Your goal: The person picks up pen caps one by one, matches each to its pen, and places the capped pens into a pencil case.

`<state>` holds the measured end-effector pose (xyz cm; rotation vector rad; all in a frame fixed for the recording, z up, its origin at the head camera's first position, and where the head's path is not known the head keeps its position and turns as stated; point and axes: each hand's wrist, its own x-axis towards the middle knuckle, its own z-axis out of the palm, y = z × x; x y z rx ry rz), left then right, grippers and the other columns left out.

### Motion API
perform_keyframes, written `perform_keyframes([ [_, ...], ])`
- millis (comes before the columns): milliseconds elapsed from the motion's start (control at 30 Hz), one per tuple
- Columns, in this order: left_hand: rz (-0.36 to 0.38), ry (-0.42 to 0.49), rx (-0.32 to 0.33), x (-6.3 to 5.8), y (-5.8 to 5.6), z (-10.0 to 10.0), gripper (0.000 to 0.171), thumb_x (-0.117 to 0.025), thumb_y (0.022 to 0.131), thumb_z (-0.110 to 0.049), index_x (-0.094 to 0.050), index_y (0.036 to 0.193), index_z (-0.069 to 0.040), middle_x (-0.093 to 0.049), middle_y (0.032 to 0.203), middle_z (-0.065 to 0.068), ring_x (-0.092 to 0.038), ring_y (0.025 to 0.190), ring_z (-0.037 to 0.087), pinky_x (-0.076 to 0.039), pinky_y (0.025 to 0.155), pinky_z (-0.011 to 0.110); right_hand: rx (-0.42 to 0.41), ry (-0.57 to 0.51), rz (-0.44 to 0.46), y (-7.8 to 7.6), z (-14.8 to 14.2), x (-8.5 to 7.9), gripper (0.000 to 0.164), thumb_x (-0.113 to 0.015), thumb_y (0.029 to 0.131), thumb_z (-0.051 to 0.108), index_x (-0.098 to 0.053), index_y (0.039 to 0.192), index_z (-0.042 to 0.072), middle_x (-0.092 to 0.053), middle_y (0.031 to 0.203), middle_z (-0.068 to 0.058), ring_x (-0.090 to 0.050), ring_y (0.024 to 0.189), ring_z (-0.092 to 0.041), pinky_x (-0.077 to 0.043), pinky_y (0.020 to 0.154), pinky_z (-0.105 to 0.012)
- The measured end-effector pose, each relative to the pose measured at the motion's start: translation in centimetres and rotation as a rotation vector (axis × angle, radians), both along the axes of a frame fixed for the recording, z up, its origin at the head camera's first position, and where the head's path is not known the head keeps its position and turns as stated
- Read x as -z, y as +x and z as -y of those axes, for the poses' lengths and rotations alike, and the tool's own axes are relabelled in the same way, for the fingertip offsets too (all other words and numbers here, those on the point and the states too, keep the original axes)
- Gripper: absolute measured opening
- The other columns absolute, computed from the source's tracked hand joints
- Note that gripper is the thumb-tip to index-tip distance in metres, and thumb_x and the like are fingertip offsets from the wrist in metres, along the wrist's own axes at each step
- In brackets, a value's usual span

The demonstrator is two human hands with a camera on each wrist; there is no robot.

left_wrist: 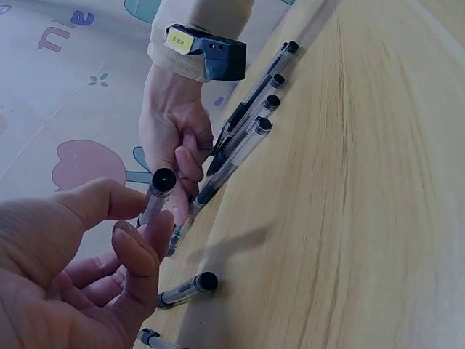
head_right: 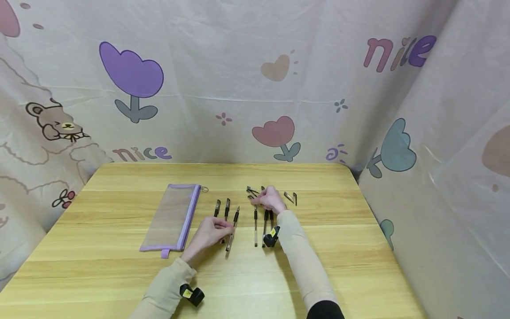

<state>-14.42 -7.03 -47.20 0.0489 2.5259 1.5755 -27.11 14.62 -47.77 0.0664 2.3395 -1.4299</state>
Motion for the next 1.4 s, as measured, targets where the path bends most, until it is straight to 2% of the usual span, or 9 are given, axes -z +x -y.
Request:
perform_keyframes([
  [233,-0.010,0.026,-0.002,0.2,0.0,-0.2,0.014,-0.077,0.083,-0.013,-0.077,0.091,-0.001,-0.076,0.086,0.010,-0.067,0.068,0.013,-0.056,0.060,0.024,0.043,-0.185,-0.027,0.7,-0.4,-0.3,0.018,-0.079,0.087,0.016,-0.073,0.094,0.000,-0.065,0.062,0.001,-0.027,0.038,-0.004,-0.023,0.038,-0.020],
  [367,-0.001,0.057,-0.010,0.2,-0.1,-0.3,0.015,-0.076,0.084,-0.012,-0.076,0.091,0.000,-0.076,0.083,0.011,-0.065,0.063,0.013,-0.054,0.056,0.023,0.073,-0.319,-0.018,1.1,-0.7,-0.4,0.018,-0.077,0.088,0.014,-0.070,0.097,0.000,-0.068,0.072,-0.002,-0.030,0.039,-0.002,-0.023,0.037,-0.018],
  [533,0.018,0.078,-0.025,0.3,-0.2,-0.4,0.016,-0.075,0.085,-0.013,-0.075,0.093,0.001,-0.075,0.080,0.010,-0.060,0.057,0.010,-0.050,0.053,0.021,0.118,-0.425,0.018,1.8,-0.8,-0.8,0.016,-0.075,0.090,0.014,-0.069,0.099,0.002,-0.069,0.077,-0.001,-0.033,0.040,-0.002,-0.023,0.036,-0.017],
  [733,0.012,0.109,-0.028,0.4,-0.3,-0.6,0.016,-0.074,0.086,-0.013,-0.075,0.095,0.000,-0.075,0.079,0.008,-0.059,0.056,0.011,-0.048,0.052,0.022,0.128,-0.569,0.019,2.4,-0.7,-1.0,0.004,-0.069,0.095,0.011,-0.070,0.094,0.008,-0.070,0.075,0.003,-0.033,0.039,0.000,-0.022,0.035,-0.016],
  [933,0.004,0.111,-0.023,0.4,-0.4,-0.7,0.017,-0.071,0.087,-0.013,-0.074,0.098,0.000,-0.073,0.076,0.007,-0.058,0.055,0.012,-0.047,0.050,0.021,0.147,-0.693,0.091,2.7,-0.2,-1.2,0.010,-0.066,0.097,0.011,-0.073,0.090,0.012,-0.071,0.082,0.006,-0.035,0.041,0.002,-0.023,0.034,-0.014],
  [1033,0.009,0.109,-0.018,0.3,-0.3,-0.6,0.018,-0.070,0.088,-0.013,-0.074,0.099,0.000,-0.072,0.076,0.007,-0.057,0.054,0.011,-0.046,0.050,0.021,0.141,-0.711,0.124,2.9,0.0,-1.2,0.009,-0.066,0.097,0.011,-0.073,0.101,0.007,-0.069,0.078,0.006,-0.037,0.042,0.001,-0.025,0.034,-0.013],
  [1200,0.034,0.145,0.001,0.4,-0.2,-0.5,0.018,-0.067,0.091,-0.011,-0.072,0.102,0.003,-0.068,0.071,0.004,-0.055,0.054,0.010,-0.047,0.050,0.020,0.121,-0.766,0.160,3.1,0.3,-1.0,0.027,-0.062,0.099,0.010,-0.063,0.122,-0.005,-0.067,0.075,0.005,-0.037,0.044,0.002,-0.025,0.035,-0.012],
  [1267,0.042,0.167,0.013,0.4,-0.2,-0.5,0.019,-0.066,0.092,-0.010,-0.071,0.104,0.004,-0.065,0.069,0.003,-0.054,0.054,0.009,-0.047,0.050,0.020,0.125,-0.800,0.182,3.2,0.5,-1.0,0.024,-0.060,0.100,0.009,-0.064,0.121,-0.002,-0.066,0.075,0.006,-0.036,0.044,0.002,-0.025,0.035,-0.012],
  [1400,0.052,0.198,0.032,0.6,-0.2,-0.5,0.021,-0.064,0.094,-0.009,-0.069,0.107,0.007,-0.063,0.068,0.001,-0.054,0.055,0.008,-0.047,0.050,0.018,0.140,-0.859,0.212,3.4,1.0,-0.8,0.013,-0.057,0.101,0.009,-0.069,0.107,0.007,-0.066,0.076,0.006,-0.036,0.044,0.002,-0.025,0.035,-0.012],
])
